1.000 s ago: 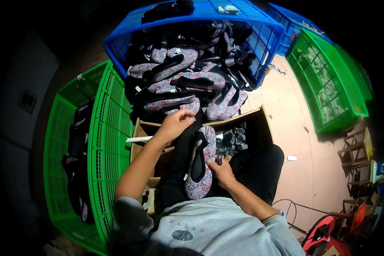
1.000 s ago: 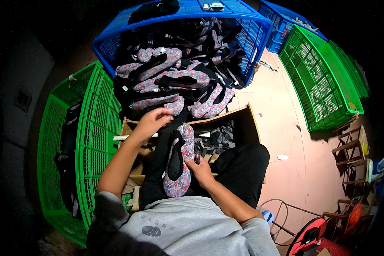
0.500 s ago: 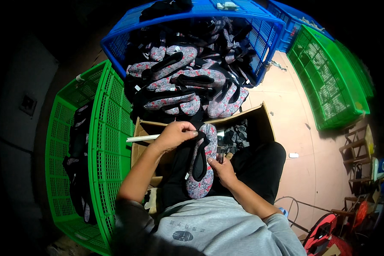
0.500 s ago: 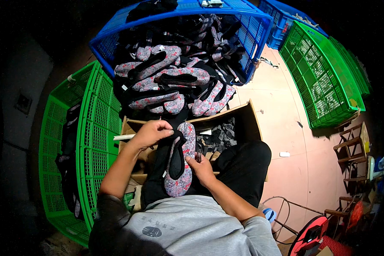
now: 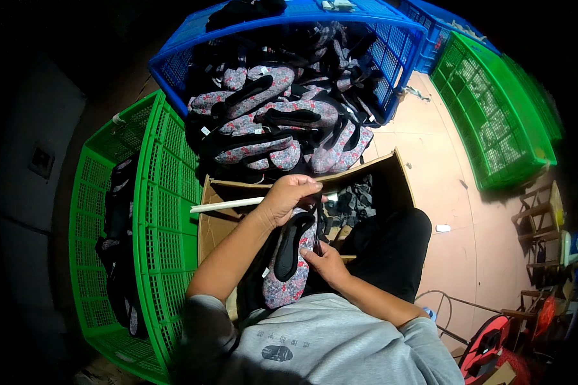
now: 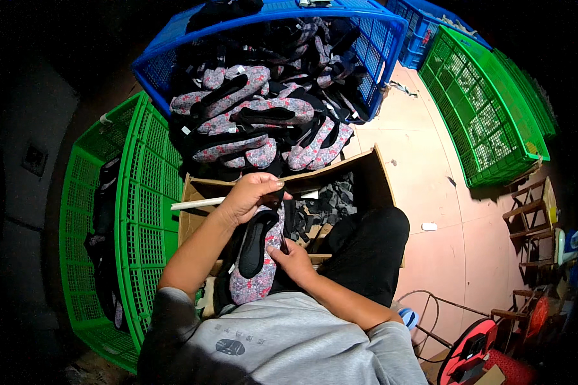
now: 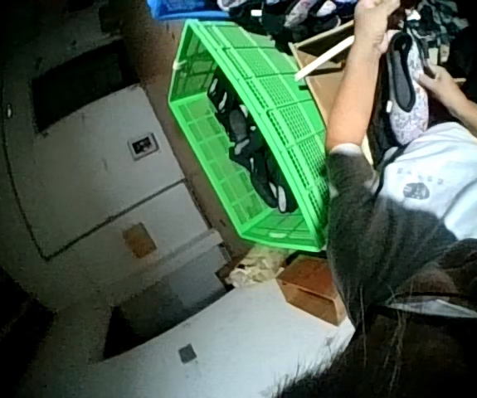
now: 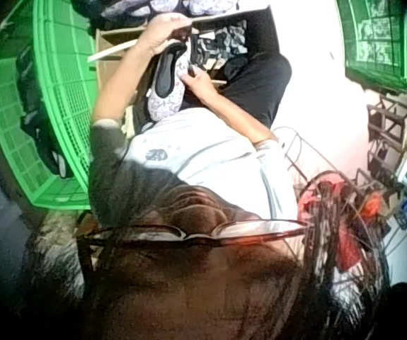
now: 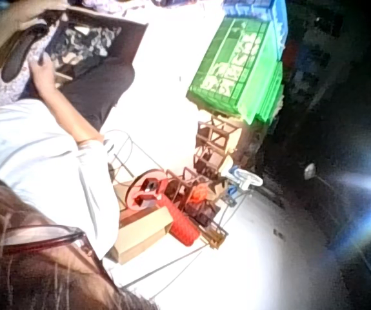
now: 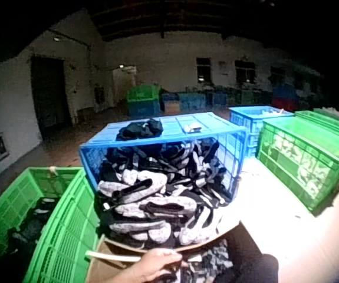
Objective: The person sits on the floor and assembles a slipper by hand. They pick up a slipper from a blue crate, insert a small black component into the heel area, and press it into place. The person then inspects the slipper and places it into a green crate.
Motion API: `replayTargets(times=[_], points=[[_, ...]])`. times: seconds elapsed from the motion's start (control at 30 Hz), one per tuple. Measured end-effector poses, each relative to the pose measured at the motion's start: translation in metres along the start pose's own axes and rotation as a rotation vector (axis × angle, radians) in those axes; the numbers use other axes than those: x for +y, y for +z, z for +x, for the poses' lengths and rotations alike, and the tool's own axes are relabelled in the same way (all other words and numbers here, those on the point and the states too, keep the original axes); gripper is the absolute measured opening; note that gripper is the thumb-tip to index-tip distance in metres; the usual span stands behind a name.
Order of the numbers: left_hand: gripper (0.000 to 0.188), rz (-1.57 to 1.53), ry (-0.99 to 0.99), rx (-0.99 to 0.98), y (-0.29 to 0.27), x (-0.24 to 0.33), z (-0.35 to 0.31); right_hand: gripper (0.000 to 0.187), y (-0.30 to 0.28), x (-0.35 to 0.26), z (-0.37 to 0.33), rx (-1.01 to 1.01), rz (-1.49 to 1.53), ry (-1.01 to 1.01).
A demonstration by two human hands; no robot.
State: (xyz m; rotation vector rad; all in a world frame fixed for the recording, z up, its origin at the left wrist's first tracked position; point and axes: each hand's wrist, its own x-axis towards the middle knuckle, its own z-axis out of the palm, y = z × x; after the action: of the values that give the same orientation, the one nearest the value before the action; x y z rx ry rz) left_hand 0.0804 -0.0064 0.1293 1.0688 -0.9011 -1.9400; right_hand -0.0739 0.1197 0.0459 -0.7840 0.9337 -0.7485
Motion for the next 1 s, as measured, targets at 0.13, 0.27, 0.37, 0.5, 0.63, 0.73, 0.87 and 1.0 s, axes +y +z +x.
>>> replayTargets(times=[0.13,0.27,0.37,0.5,0.63,0.73,0.87,1.0], points=[[0.016,-0.010,-0.004,-0.003,-0.004,-0.012,-0.001,0.018,-0.013,0.008,0.006,0.133,-0.093,-0.064],[0.017,-0.006,0.009,-0.005,-0.001,-0.014,0.000,0.022,-0.022,0.000,0.018,0.243,0.142,-0.282],[0.016,-0.024,-0.004,-0.012,-0.007,-0.019,0.004,0.024,-0.017,-0.022,0.028,0.202,0.161,-0.289],[0.014,-0.009,0.003,0.017,-0.001,-0.017,0.003,0.023,-0.018,-0.048,0.041,0.132,0.043,-0.332],[0.016,0.067,0.023,0.071,0.000,-0.019,0.007,0.013,-0.034,-0.068,0.048,0.055,-0.082,-0.229],[0.021,0.125,0.036,0.040,0.001,-0.016,0.004,0.010,-0.040,-0.076,0.054,-0.011,-0.115,-0.231],[0.029,0.238,0.111,0.090,-0.001,-0.024,-0.001,0.010,-0.028,-0.098,0.046,-0.102,-0.041,-0.183],[0.034,0.342,0.128,0.124,-0.019,-0.028,-0.009,0.015,-0.028,-0.112,0.048,-0.102,-0.136,-0.189]])
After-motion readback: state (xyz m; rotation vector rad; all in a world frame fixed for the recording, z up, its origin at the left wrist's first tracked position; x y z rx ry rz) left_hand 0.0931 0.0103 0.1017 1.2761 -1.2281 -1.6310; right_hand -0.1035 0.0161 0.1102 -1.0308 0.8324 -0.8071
